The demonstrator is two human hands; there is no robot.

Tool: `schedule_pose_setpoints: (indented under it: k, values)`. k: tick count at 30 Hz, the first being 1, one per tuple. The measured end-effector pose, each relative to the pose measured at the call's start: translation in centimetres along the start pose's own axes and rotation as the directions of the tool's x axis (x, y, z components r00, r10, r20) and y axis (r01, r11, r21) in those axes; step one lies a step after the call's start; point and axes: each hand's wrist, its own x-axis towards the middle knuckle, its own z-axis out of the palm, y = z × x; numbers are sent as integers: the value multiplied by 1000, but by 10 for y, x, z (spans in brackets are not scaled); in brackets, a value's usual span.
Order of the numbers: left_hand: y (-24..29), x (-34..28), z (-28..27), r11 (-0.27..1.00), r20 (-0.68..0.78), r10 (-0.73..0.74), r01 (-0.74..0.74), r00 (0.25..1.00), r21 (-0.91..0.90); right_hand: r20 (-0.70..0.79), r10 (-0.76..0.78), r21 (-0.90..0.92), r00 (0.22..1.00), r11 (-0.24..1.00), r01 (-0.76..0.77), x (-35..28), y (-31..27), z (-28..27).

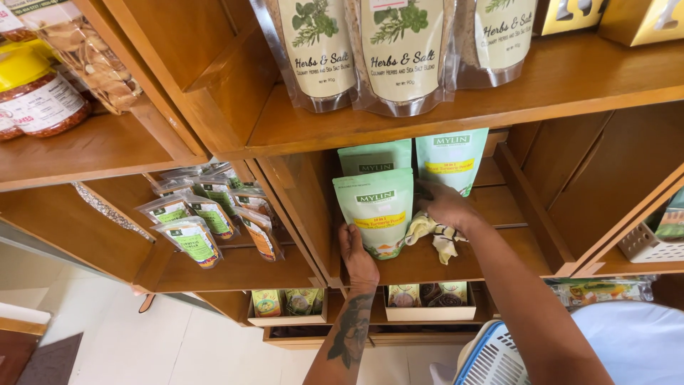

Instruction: The recorder is wiping down product pouches and cleaning the wooden shelves in a store before organizing the items.

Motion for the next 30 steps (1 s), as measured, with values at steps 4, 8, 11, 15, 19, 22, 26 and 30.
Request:
schedule_pose_setpoints:
  k: [4, 8, 11, 15, 19, 22, 26, 30]
  values:
    - [3, -1, 2, 999, -11, -14, 13, 1000, -38, 93, 10, 12, 996, 1000, -11, 2, -3, -1]
    - [-6, 3, -1, 1000, -31, -5, 4, 1000, -30, 130, -16, 40, 991, 999, 11, 18, 5, 10]
    - [-1, 2, -1, 1000, -31, -6, 6, 999, -7, 141, -1, 82, 990, 997, -10, 25, 6, 16]
    - [1, 3, 4, 997, -42, -25, 22, 999, -74, 131, -3, 165, 991, 986, -18, 20, 2, 11]
    - [3, 2, 6, 995, -51, -35, 30, 998, -99, 135, 11, 200, 991, 979, -38, 25, 6, 14]
    - [4, 3, 4, 996, -42, -39, 35, 998, -76, 135, 19, 212, 991, 976, -48, 31, 10, 21]
    - [3, 7, 3, 995, -41, -46, 42, 998, -93, 127, 30, 208, 991, 976, -56, 33, 8, 21]
    - [3, 8, 1, 995, -43, -57, 53, 997, -83, 141, 40, 151, 989, 987, -62, 19, -2, 13]
